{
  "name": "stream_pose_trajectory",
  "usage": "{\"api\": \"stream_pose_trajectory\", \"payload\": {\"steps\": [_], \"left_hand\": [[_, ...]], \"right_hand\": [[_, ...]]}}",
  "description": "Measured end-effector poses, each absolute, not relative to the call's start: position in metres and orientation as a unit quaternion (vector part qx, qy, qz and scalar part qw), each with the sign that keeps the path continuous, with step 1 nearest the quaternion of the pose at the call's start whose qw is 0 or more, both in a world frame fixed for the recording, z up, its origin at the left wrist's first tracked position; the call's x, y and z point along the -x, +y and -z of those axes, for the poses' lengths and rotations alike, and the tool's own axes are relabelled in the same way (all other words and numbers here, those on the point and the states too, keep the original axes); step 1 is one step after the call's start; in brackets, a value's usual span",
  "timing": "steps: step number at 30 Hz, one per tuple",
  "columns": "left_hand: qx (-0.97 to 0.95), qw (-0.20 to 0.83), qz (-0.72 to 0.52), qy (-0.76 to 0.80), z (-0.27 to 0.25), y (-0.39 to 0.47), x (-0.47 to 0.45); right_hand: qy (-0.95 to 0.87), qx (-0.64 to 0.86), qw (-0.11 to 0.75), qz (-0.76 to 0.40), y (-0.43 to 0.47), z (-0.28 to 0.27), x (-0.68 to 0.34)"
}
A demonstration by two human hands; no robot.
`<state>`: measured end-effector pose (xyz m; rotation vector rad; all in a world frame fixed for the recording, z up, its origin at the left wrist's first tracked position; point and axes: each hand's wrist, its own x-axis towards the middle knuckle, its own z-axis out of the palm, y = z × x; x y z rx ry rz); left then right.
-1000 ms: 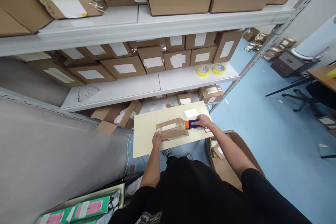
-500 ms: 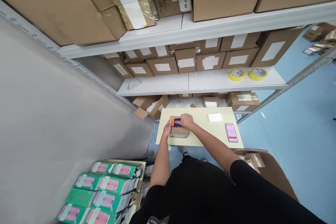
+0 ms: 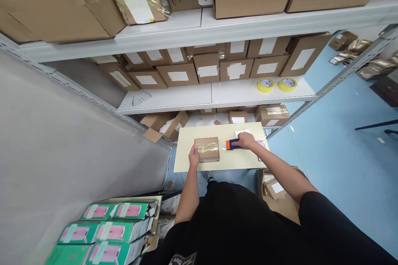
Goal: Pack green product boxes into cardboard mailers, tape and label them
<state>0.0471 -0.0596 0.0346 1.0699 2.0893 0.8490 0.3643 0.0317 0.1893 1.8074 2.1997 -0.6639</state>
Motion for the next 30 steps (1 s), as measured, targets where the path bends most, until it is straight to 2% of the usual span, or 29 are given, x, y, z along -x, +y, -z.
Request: {"api": "stream_pose_trajectory", "payload": {"steps": [5, 10, 25, 30], "left_hand": [[-0.403, 0.318, -0.309, 0.8, -0.036, -0.055, -0.057], [-0.417, 0.311, -0.3, 0.8, -0.042, -0.051, -0.056], [-0.434, 0.287, -0.315, 0.794, -0.032, -0.052, -0.051], [-0.429, 0.288, -0.337, 0.787, -0.025, -0.049, -0.049]], "right_hand": [[0.725, -0.63, 0.127, 0.25, 0.03, -0.164, -0.333], [0.699, -0.645, 0.073, 0.3, 0.028, -0.132, -0.307], [0.594, -0.744, 0.094, 0.29, -0.043, -0.047, -0.397], [0.575, -0.747, 0.092, 0.321, -0.051, -0.041, -0.418]]}}
